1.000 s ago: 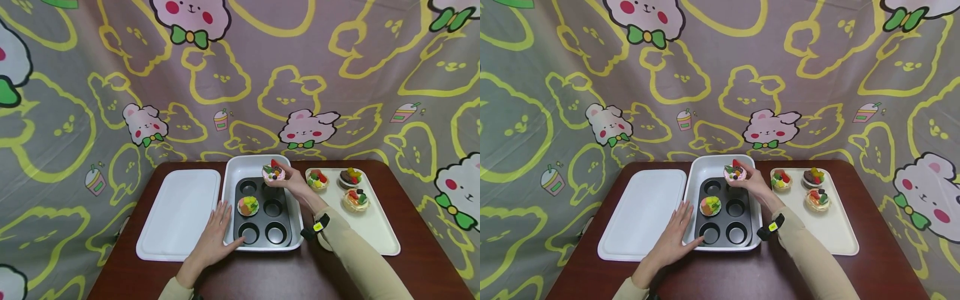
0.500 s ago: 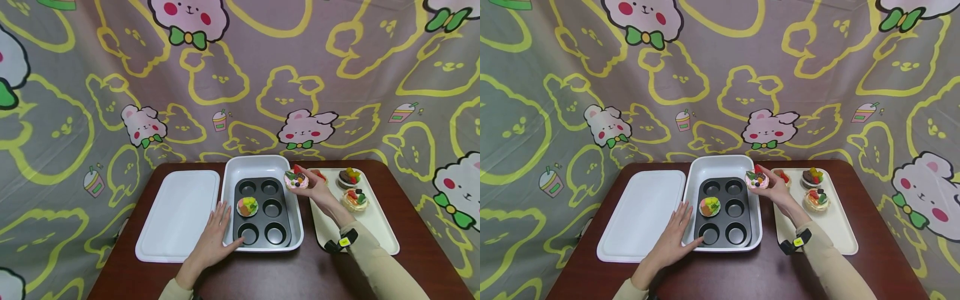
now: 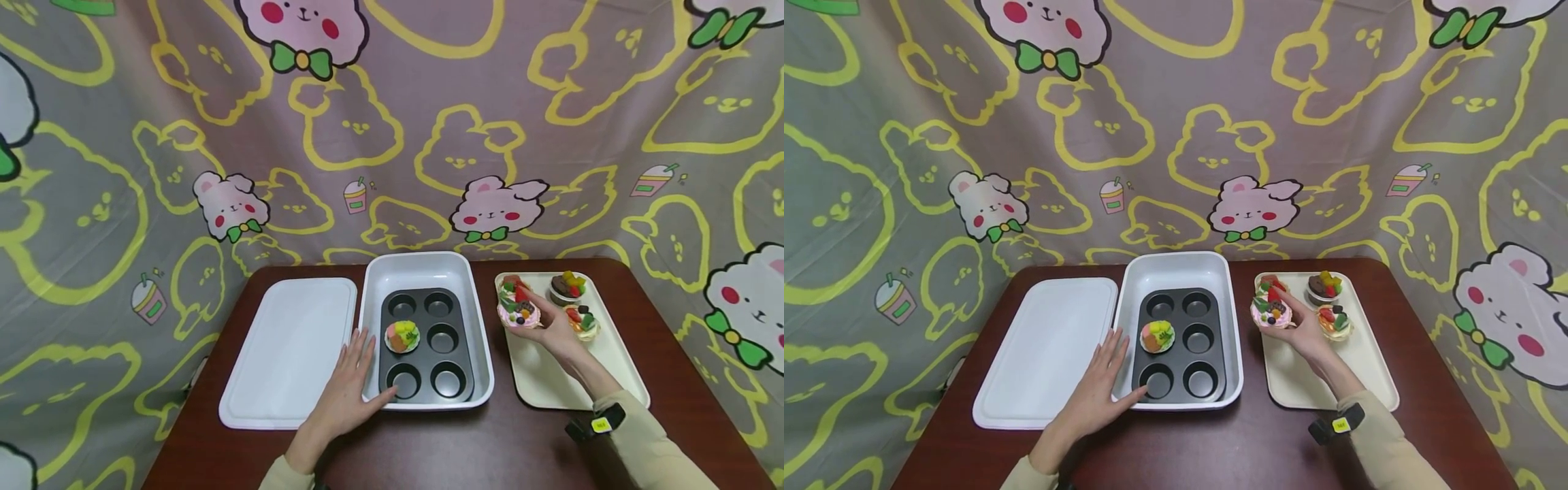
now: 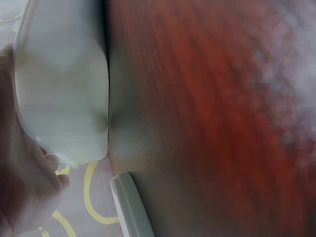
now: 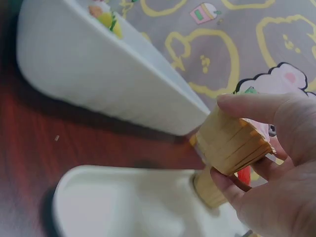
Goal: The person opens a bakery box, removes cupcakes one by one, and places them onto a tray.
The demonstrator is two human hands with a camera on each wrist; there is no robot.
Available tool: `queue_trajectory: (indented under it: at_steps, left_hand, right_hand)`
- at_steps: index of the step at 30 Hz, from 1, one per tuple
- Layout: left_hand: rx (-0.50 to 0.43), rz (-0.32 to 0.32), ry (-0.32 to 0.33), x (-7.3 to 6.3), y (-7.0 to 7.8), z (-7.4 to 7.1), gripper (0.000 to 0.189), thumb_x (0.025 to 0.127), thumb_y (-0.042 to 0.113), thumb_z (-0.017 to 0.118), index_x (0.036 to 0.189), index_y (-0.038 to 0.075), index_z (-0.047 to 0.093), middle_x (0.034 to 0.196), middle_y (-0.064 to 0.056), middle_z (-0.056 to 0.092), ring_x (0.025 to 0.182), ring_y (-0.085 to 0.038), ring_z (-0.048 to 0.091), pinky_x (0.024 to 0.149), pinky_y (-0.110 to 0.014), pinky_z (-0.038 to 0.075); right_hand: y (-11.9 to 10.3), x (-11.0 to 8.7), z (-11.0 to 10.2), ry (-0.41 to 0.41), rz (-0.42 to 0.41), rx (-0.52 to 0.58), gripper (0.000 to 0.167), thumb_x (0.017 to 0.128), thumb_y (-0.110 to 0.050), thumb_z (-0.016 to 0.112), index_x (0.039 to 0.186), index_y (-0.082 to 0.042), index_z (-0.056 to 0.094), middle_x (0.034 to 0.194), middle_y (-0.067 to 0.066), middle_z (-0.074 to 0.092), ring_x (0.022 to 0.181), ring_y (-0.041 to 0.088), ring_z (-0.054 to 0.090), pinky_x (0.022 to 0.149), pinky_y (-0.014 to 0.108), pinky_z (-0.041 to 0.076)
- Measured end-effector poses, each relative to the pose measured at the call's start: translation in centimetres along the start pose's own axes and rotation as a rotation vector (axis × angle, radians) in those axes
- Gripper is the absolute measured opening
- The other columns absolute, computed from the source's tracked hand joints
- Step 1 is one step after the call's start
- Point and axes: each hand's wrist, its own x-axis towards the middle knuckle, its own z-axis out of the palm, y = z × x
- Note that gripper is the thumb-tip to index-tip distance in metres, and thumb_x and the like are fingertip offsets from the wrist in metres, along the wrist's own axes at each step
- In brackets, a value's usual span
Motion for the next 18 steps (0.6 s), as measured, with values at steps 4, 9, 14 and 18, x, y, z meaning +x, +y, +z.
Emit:
queue_trajectory:
  at_steps: [4,9,14,18]
  left_hand:
    - [-0.010,0.002,0.005,0.0,0.0,0.0,0.106,0.095,0.066,0.072,0.173,0.008,0.031,0.186,-0.013,0.018,0.175,-0.034,0.012,0.140,-0.062,0.019]
    - [-0.013,0.000,0.000,0.0,0.1,-0.2,0.107,0.095,0.068,0.071,0.174,0.008,0.030,0.186,-0.013,0.017,0.175,-0.033,0.011,0.140,-0.061,0.018]
    - [-0.011,0.013,0.007,0.0,0.0,-0.1,0.107,0.095,0.067,0.072,0.174,0.007,0.031,0.186,-0.015,0.019,0.174,-0.035,0.013,0.139,-0.063,0.020]
    - [-0.011,0.018,0.012,-0.1,0.0,-0.2,0.106,0.095,0.065,0.073,0.173,0.006,0.031,0.185,-0.016,0.020,0.174,-0.036,0.014,0.139,-0.064,0.021]
  right_hand:
    - [1.2,-0.3,-0.2,0.023,0.008,-0.067,0.093,0.096,-0.007,0.083,0.173,-0.003,0.030,0.177,0.030,0.031,0.128,-0.011,0.046,0.094,0.000,0.041]
    - [2.4,-0.2,-0.1,0.049,0.020,-0.136,0.091,0.096,-0.006,0.083,0.171,0.000,0.032,0.170,0.035,0.039,0.108,-0.025,0.041,0.090,0.001,0.040]
    - [3.2,-0.1,-0.2,0.068,0.017,-0.178,0.092,0.094,-0.009,0.085,0.171,-0.002,0.034,0.168,0.035,0.043,0.113,-0.019,0.042,0.092,0.002,0.038]
    - [3.8,-0.1,-0.2,0.078,0.001,-0.209,0.093,0.092,-0.009,0.088,0.170,-0.002,0.037,0.165,0.036,0.047,0.113,-0.014,0.046,0.091,0.003,0.040]
